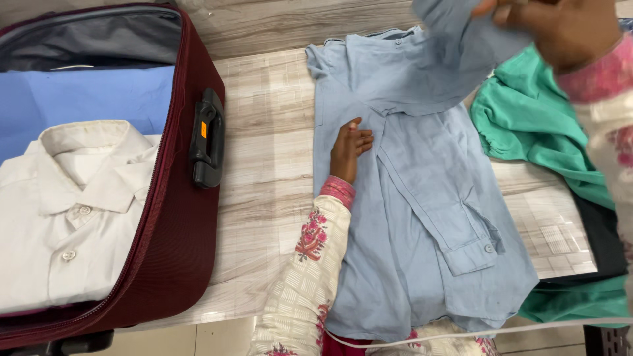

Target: The person buttons a blue shirt on a surface, folds the sleeves and sides into a rectangle, and places it inside an open suitcase containing other clothes.

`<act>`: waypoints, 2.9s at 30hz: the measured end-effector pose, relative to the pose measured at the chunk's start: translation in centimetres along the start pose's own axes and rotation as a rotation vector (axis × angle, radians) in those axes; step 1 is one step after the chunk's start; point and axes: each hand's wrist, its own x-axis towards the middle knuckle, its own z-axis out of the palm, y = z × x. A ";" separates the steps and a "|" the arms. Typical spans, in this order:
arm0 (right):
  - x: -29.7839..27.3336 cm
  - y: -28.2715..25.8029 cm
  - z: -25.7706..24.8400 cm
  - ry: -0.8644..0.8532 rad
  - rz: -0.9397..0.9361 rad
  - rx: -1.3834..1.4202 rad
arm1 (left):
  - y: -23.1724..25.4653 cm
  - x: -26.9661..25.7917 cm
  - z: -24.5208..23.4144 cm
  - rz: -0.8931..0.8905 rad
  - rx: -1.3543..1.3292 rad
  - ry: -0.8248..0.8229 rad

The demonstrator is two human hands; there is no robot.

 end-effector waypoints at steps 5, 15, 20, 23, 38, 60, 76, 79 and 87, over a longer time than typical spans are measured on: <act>-8.8 -7.9 3.7 -0.319 -0.178 0.712 | -0.7 1.3 -2.9 -0.265 -0.323 0.110; -17.6 -11.3 10.2 -0.582 0.095 0.877 | -0.8 0.6 -2.6 -0.058 -0.008 0.049; -18.3 -10.3 8.9 -0.625 0.159 0.945 | 1.5 0.0 -3.1 0.076 0.376 0.113; -18.2 -10.0 10.2 -0.825 0.127 0.931 | 2.6 -1.1 -2.4 -0.059 0.714 0.174; -14.3 -4.9 13.3 -0.780 0.346 -0.203 | 3.2 -3.9 1.3 0.321 1.452 -0.281; -9.1 3.9 24.7 -0.422 0.425 -0.335 | 3.1 7.4 -5.0 0.574 0.935 0.010; -9.1 2.7 22.0 -0.381 0.464 -0.092 | 11.6 -22.8 1.7 0.514 1.268 -0.121; -10.9 -0.7 19.3 -0.335 0.307 0.044 | 10.3 -23.0 1.1 0.509 1.343 -0.114; -14.5 -7.4 20.5 -0.454 -0.078 -0.074 | 7.9 -22.8 3.1 0.474 1.727 -0.059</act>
